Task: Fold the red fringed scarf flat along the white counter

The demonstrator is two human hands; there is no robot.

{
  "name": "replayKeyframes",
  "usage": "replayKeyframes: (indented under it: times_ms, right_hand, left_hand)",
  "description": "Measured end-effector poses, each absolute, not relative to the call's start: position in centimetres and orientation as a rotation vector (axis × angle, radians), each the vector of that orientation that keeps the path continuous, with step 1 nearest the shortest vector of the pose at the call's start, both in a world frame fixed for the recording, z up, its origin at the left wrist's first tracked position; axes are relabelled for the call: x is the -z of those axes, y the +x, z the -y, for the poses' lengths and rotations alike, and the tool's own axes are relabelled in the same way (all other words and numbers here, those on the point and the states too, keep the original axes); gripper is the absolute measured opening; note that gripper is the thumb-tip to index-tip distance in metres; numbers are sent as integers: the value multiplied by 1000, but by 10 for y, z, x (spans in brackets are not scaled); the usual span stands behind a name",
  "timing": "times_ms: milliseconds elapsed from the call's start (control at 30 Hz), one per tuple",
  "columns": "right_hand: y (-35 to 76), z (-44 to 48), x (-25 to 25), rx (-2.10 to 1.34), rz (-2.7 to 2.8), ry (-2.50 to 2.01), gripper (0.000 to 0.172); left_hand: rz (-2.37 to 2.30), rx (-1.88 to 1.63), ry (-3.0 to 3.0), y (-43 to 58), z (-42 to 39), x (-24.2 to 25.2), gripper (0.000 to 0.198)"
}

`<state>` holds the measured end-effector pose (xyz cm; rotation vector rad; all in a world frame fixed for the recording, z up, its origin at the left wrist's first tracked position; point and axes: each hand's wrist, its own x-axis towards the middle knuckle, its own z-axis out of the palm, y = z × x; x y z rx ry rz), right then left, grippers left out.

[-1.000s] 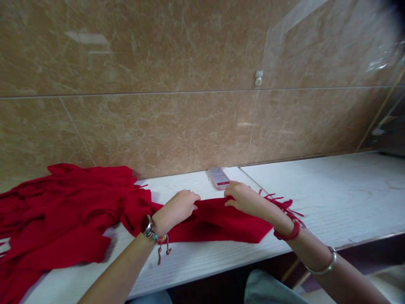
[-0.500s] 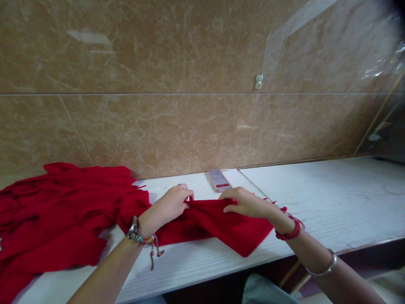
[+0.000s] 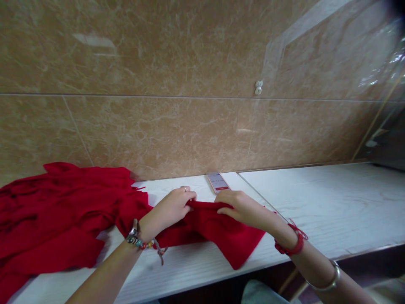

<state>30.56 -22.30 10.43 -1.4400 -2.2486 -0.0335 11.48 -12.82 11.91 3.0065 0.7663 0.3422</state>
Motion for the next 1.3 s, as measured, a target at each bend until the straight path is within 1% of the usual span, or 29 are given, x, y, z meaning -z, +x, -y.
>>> replayKeyframes:
  times_ms: [100, 200, 267, 367, 467, 567, 600, 667, 700, 767, 900, 967, 1133, 1300]
  right_hand:
    - [306, 225, -106, -44, 2278, -1402, 19]
    - [307, 222, -102, 112, 2201, -1530, 17]
    - [306, 218, -99, 212, 2161, -1570, 19]
    - [303, 214, -96, 253, 2089, -1545, 23]
    - [301, 214, -95, 282, 2013, -1522, 23]
    - [299, 216, -95, 323, 1997, -1496, 24]
    - [298, 217, -95, 338, 2000, -1484, 24]
    - [297, 219, -97, 358, 2006, -1475, 23]
    - [297, 220, -98, 351, 2012, -1484, 21]
    - [298, 223, -102, 275, 2030, -1502, 19]
    - [303, 229, -110, -5, 2151, -1465, 26]
    - [305, 230, -111, -28, 2201, -1488, 28]
    - [305, 225, -106, 215, 2154, -1615, 24]
    - [302, 218, -98, 409, 1984, -1596, 30]
  left_hand:
    - [-790, -377, 2994, 108, 128, -124, 14]
    - [-797, -409, 3010, 105, 128, -127, 11]
    - [-780, -411, 3024, 105, 130, -128, 14]
    - [-700, -380, 3031, 109, 133, -124, 17]
    - [-649, -423, 3013, 113, 136, -117, 13]
    - [-663, -628, 2995, 120, 137, -109, 29]
    - [-650, -658, 2989, 123, 138, -107, 30]
    - [-611, -644, 2971, 128, 139, -105, 18]
    - [-602, -633, 2955, 129, 140, -106, 14]
    - [-633, -643, 2926, 130, 142, -109, 16]
    - [-743, -619, 2936, 125, 146, -118, 17]
    - [-738, -593, 2957, 122, 146, -121, 18]
    - [-732, -582, 2979, 122, 145, -116, 18]
    - [-699, -476, 3021, 129, 146, -104, 11]
